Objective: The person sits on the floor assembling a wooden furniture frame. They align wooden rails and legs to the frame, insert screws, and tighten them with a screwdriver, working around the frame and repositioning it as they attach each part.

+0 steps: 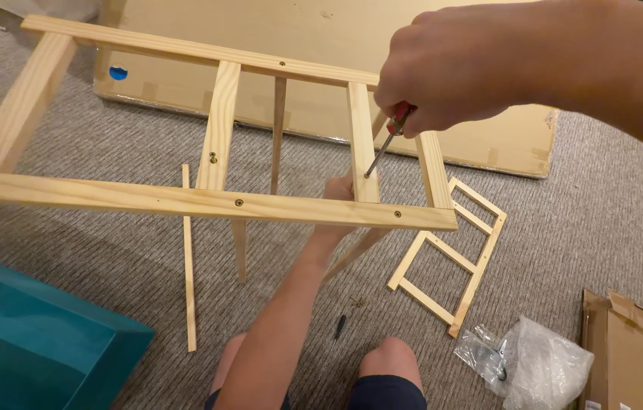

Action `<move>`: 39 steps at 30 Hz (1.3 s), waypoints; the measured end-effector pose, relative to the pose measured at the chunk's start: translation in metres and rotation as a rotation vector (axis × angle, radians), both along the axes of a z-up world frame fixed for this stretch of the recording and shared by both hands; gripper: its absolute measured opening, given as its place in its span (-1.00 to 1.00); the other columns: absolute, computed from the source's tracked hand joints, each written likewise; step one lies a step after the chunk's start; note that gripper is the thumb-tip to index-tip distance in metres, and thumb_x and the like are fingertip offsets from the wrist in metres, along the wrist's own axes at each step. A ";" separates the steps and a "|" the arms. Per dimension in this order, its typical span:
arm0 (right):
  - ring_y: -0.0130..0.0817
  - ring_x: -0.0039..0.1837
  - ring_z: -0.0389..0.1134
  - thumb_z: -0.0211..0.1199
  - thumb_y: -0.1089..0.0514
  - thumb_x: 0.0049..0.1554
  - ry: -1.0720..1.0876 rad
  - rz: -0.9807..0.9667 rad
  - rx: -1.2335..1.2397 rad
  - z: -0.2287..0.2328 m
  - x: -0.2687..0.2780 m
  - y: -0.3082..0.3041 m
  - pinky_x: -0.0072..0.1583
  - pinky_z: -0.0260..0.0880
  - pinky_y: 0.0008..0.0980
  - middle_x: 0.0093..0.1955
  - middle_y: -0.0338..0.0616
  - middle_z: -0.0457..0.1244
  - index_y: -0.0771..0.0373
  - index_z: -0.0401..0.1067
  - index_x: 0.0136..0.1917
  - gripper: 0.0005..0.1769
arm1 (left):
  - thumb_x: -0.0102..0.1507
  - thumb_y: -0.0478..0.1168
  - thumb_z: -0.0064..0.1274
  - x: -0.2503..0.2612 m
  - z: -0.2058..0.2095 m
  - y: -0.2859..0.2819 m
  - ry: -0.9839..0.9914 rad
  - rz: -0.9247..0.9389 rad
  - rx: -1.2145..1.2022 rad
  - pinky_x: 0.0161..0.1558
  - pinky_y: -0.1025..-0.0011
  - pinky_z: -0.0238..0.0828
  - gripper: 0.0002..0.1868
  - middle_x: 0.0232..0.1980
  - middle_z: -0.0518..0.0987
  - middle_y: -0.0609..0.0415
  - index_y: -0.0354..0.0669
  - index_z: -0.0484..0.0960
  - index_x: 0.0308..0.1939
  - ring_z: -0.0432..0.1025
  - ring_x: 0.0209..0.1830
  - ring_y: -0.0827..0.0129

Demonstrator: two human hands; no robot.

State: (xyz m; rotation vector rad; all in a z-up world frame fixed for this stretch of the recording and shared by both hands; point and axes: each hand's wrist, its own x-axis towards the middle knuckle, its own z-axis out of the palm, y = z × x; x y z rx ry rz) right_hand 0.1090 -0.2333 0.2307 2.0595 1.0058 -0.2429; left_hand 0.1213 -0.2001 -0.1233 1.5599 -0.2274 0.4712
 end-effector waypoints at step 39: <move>-0.25 0.07 0.46 0.25 -0.03 0.16 -0.056 0.443 -0.231 -0.014 0.025 -0.009 0.02 0.52 -0.25 0.03 -0.26 0.36 0.10 0.47 0.00 -0.78 | 0.15 -0.22 0.29 0.008 -0.019 -0.004 0.001 0.044 -0.014 -0.45 0.50 0.46 -0.84 -0.48 0.64 0.13 -0.22 0.63 -0.37 0.55 -0.45 0.64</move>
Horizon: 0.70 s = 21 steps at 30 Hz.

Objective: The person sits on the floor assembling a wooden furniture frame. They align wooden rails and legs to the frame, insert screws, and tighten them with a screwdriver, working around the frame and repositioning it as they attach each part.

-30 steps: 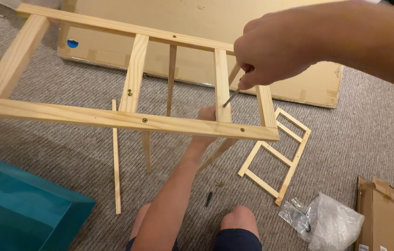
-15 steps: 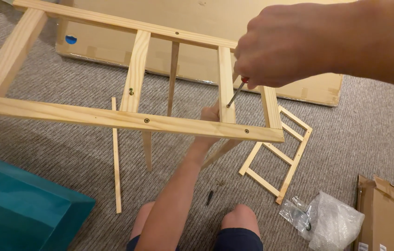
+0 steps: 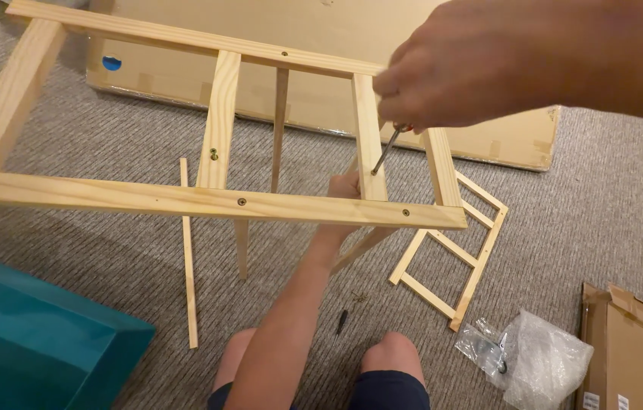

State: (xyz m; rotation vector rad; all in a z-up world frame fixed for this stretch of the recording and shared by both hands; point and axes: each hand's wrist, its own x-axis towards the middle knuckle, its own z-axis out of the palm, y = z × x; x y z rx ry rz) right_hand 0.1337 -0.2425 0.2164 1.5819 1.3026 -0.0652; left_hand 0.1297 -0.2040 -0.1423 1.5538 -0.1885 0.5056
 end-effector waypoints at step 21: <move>-0.35 0.03 0.41 0.28 0.11 0.14 0.033 0.494 -0.105 0.002 0.013 -0.006 0.02 0.42 -0.36 -0.06 -0.23 0.27 0.20 0.38 -0.07 -0.84 | 0.17 -0.24 0.23 0.002 0.003 0.003 0.058 0.013 0.010 -0.42 0.46 0.47 -0.85 -0.47 0.64 0.09 -0.23 0.65 -0.27 0.56 -0.46 0.55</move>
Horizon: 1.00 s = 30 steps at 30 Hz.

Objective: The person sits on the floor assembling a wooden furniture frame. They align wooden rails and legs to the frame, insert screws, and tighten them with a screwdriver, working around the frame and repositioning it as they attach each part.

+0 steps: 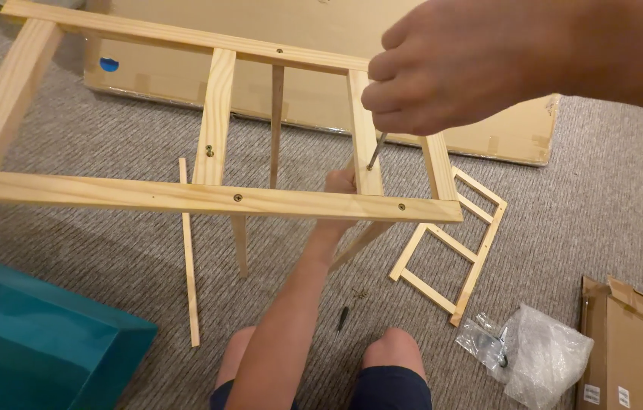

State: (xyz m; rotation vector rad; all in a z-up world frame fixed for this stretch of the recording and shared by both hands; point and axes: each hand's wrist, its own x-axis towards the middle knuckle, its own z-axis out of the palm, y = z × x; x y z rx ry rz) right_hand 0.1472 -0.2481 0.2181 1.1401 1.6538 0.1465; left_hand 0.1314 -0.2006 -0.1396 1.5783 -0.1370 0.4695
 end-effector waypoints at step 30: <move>-0.06 -0.13 0.46 0.36 -0.22 0.15 0.018 -1.137 0.340 0.008 -0.050 0.030 -0.05 0.45 -0.11 -0.25 -0.02 0.38 0.18 0.59 -0.09 -0.58 | 0.21 -0.25 0.26 -0.003 0.008 -0.001 -0.107 -0.053 -0.045 -0.40 0.47 0.47 -0.78 -0.43 0.63 0.15 -0.26 0.62 -0.12 0.51 -0.40 0.62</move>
